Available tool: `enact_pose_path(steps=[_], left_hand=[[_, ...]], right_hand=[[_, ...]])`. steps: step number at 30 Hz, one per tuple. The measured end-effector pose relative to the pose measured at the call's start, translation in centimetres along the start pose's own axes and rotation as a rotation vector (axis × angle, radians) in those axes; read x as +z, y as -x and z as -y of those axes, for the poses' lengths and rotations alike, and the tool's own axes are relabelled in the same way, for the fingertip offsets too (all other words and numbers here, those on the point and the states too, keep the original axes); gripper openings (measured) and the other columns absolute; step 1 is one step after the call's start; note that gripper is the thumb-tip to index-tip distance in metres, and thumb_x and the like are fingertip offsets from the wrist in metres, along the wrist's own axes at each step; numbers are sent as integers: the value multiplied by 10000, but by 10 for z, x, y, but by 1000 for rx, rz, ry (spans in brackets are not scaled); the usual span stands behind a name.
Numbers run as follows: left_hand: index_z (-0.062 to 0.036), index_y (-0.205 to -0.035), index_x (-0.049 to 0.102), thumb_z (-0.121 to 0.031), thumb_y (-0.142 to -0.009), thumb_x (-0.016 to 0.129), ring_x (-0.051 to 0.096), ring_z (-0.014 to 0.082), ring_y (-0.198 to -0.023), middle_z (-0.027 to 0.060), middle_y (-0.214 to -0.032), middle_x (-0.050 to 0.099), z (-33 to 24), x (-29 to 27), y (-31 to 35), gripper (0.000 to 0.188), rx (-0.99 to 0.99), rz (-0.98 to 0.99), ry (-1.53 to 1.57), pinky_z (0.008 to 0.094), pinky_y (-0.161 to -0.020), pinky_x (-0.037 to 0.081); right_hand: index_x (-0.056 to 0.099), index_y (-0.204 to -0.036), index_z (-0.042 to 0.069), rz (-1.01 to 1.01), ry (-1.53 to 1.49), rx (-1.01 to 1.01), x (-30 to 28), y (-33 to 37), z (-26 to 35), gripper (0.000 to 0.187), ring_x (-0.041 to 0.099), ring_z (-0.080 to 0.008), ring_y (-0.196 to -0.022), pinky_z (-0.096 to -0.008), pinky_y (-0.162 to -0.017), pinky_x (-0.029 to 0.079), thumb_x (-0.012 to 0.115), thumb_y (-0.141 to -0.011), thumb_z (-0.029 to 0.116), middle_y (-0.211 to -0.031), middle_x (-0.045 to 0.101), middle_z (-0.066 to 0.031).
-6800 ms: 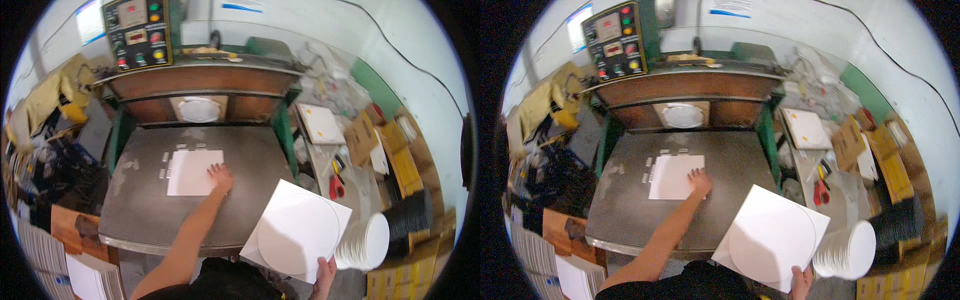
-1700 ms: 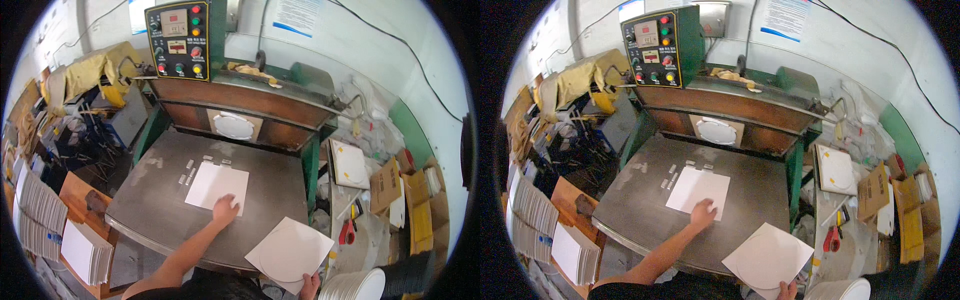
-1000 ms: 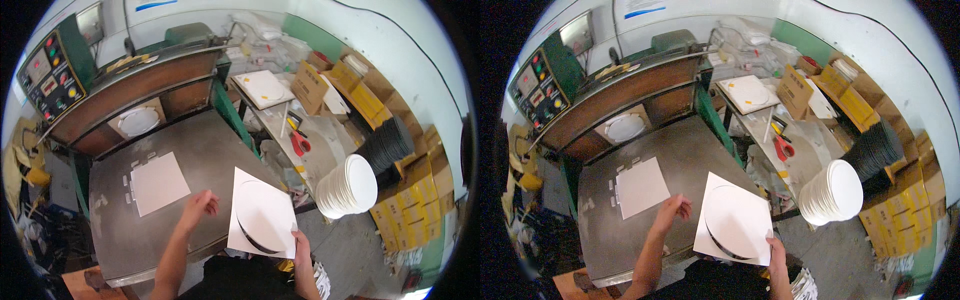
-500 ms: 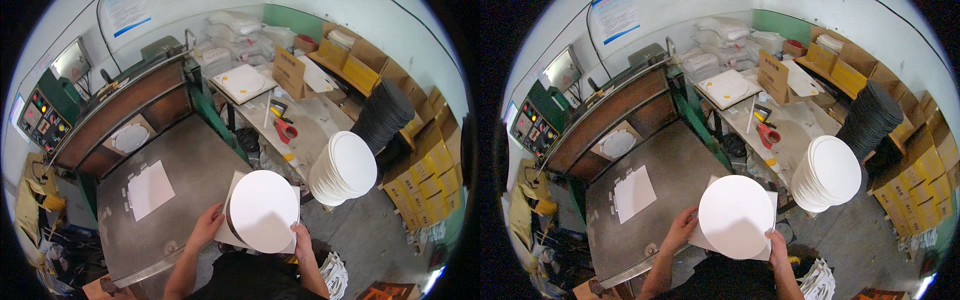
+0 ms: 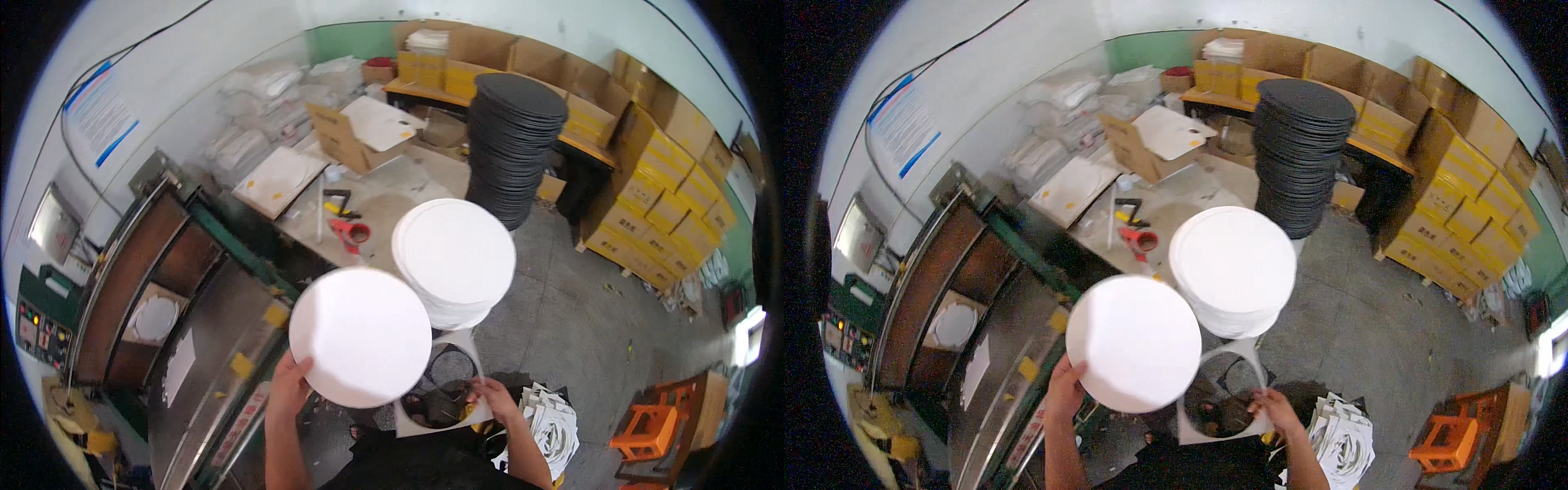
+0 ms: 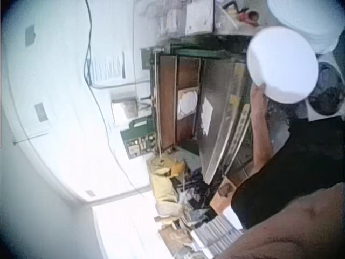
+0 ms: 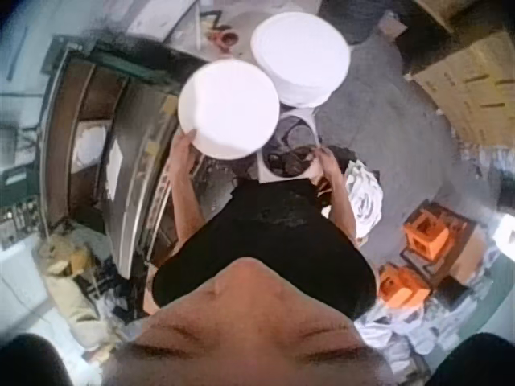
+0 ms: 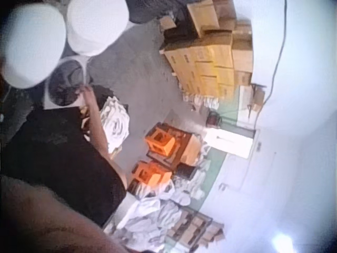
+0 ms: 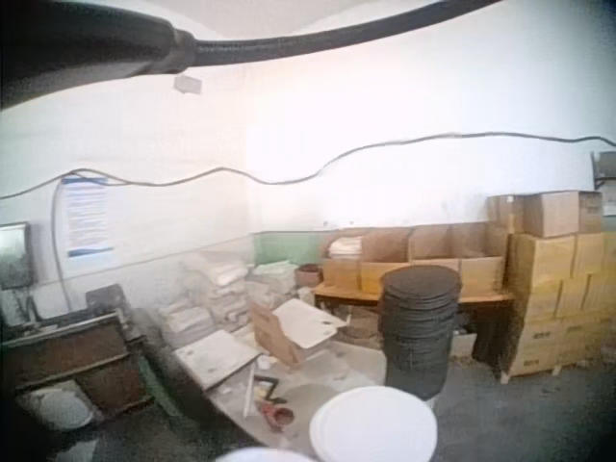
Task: The person picks up square paper sheets from a stack and places them into a die-cutting machine. They remove the cut circular paper pieces and place them onto a finished stack.
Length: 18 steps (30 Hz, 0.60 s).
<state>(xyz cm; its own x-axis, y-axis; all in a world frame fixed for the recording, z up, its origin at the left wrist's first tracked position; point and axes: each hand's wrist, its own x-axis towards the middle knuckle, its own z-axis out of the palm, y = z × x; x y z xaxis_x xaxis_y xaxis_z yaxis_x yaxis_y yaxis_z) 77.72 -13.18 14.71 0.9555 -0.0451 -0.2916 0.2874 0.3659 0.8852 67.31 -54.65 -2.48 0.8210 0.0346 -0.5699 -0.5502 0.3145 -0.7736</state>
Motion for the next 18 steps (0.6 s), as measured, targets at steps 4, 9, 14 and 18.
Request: enact_pose_path(steps=[4, 9, 14, 18], left_hand=[[-8, -1449, 313, -154, -948, 564, 459, 277, -1292, 129, -1426, 453, -8, 78, -72, 579, 65, 208, 191, 439, -1048, 402], [-23, -1346, 426, -193, -999, 502, 602, 260, -1108, 113, -1268, 570, 11, 168, -138, 395, -23, 297, 169, 436, -913, 518], [-8, -1316, 435, -185, -994, 505, 641, 263, -1042, 140, -1222, 587, 33, 194, -162, 374, -76, 250, -42, 421, -848, 566], [11, -1309, 428, -219, -989, 517, 637, 285, -1052, 171, -1201, 586, 28, 196, -161, 404, -71, 239, -102, 422, -831, 577]], right_hand=[[560, -1166, 2, -418, 108, -217, -113, 44, -12, 276, 609, -170, -630, -296, -548, 491, 523, -918, 119, -774, 648, -103], [600, -1093, -3, -1335, 970, -284, -174, 120, 1, 244, 648, -334, -665, -428, -603, 500, 483, -924, 130, -810, 649, -222], [636, -1001, 26, -1489, 1171, 267, -187, 159, -30, 234, 662, -353, -760, -473, -624, 504, 440, -946, 141, -826, 658, -221], [568, -1196, -2, -1394, 1349, 263, -211, 140, -183, 387, 600, -390, -1052, -479, -882, 490, 373, -957, 231, -1140, 623, -235]])
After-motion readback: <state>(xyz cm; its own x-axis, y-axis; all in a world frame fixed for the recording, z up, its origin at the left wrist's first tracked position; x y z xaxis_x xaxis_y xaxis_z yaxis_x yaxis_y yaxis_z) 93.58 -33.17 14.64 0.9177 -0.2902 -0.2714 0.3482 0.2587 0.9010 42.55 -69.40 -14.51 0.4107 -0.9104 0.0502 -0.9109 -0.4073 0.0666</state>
